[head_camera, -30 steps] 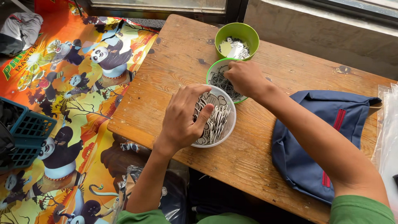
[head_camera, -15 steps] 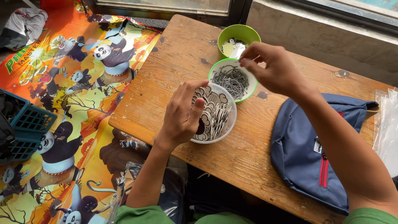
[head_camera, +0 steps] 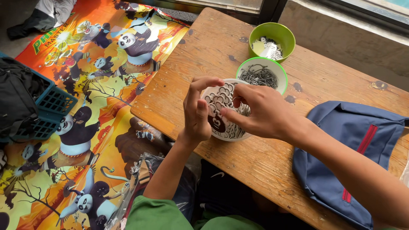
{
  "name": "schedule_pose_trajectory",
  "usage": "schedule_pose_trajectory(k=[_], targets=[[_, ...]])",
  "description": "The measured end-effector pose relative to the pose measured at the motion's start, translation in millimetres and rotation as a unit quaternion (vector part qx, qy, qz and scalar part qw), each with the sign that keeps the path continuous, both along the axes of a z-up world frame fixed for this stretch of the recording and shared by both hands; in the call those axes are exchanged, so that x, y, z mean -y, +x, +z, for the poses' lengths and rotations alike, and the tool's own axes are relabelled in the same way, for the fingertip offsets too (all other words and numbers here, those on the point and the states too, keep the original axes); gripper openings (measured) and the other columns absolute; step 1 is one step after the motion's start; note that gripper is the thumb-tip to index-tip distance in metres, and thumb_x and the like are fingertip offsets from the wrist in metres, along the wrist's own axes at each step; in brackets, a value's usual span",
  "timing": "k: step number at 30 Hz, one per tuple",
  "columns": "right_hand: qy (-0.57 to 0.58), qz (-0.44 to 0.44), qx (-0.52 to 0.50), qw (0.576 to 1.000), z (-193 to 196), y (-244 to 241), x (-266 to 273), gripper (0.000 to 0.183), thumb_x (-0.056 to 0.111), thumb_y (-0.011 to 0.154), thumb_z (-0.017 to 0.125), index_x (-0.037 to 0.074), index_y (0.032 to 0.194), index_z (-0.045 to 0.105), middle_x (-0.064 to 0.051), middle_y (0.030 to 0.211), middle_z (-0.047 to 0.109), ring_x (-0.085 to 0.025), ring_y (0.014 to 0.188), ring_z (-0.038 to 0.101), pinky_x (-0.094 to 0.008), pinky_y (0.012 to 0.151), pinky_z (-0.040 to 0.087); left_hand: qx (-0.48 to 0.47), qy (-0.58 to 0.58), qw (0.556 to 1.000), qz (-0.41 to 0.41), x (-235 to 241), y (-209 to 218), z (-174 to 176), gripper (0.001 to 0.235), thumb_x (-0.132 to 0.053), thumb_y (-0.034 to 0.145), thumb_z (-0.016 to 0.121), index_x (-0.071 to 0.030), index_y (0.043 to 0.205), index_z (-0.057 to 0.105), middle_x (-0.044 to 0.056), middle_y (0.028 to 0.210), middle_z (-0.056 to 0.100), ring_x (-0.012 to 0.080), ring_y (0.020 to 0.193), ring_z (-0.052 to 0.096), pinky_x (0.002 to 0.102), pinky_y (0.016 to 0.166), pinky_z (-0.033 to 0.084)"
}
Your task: The person places a blue bag on a wooden table, opens it, and attaches a cartoon character badge to the zipper pull using a small metal ring. They then wipe a clear plastic bag with a black cloth and place the bag into a basket.
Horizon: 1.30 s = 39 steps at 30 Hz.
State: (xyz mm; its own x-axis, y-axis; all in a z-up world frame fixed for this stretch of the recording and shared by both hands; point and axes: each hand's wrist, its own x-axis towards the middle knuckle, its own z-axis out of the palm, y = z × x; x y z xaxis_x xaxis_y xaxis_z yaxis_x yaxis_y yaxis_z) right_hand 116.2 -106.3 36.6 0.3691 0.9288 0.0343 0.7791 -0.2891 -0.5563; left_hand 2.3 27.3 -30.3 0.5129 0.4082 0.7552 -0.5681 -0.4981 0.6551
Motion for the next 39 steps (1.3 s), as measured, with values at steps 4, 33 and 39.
schedule_pose_trajectory(k=[4, 33, 39], targets=[[-0.032, 0.027, 0.044, 0.998, 11.5, -16.2, -2.2, 0.043, 0.052, 0.083, 0.071, 0.010, 0.084, 0.061, -0.014, 0.069, 0.060, -0.041, 0.071, 0.064, -0.053, 0.065, 0.051, 0.032, 0.012, 0.999, 0.033, 1.7, -0.7, -1.6, 0.058, -0.045, 0.108, 0.020, -0.002, 0.118, 0.058, 0.009, 0.105, 0.064, 0.0258, 0.104, 0.062, 0.041, 0.100, 0.048], [0.099, -0.440, -0.298, 0.841, -17.0, -2.9, 350.9, 0.022, 0.016, 0.100, 0.053, 0.006, 0.084, 0.064, -0.004, 0.064, 0.053, -0.011, 0.058, 0.041, -0.027, 0.053, 0.035, -0.282, -0.098, 0.870, -0.392, 240.7, 100.9, 6.9, 0.020, -0.009, 0.095, 0.063, -0.010, 0.115, 0.064, 0.008, 0.091, 0.070, 0.0113, 0.082, 0.065, 0.027, 0.071, 0.057], [0.286, -0.453, -0.229, 0.813, -83.8, -7.1, 369.1, 0.022, -0.001, 0.095, 0.056, 0.001, 0.106, 0.075, -0.008, 0.075, 0.068, -0.006, 0.053, 0.052, -0.020, 0.047, 0.046, -0.304, -0.137, 0.804, -0.492, 284.1, 123.6, -35.0, 0.022, -0.010, 0.096, 0.064, -0.007, 0.118, 0.066, 0.010, 0.090, 0.072, 0.0114, 0.083, 0.065, 0.031, 0.072, 0.058]])
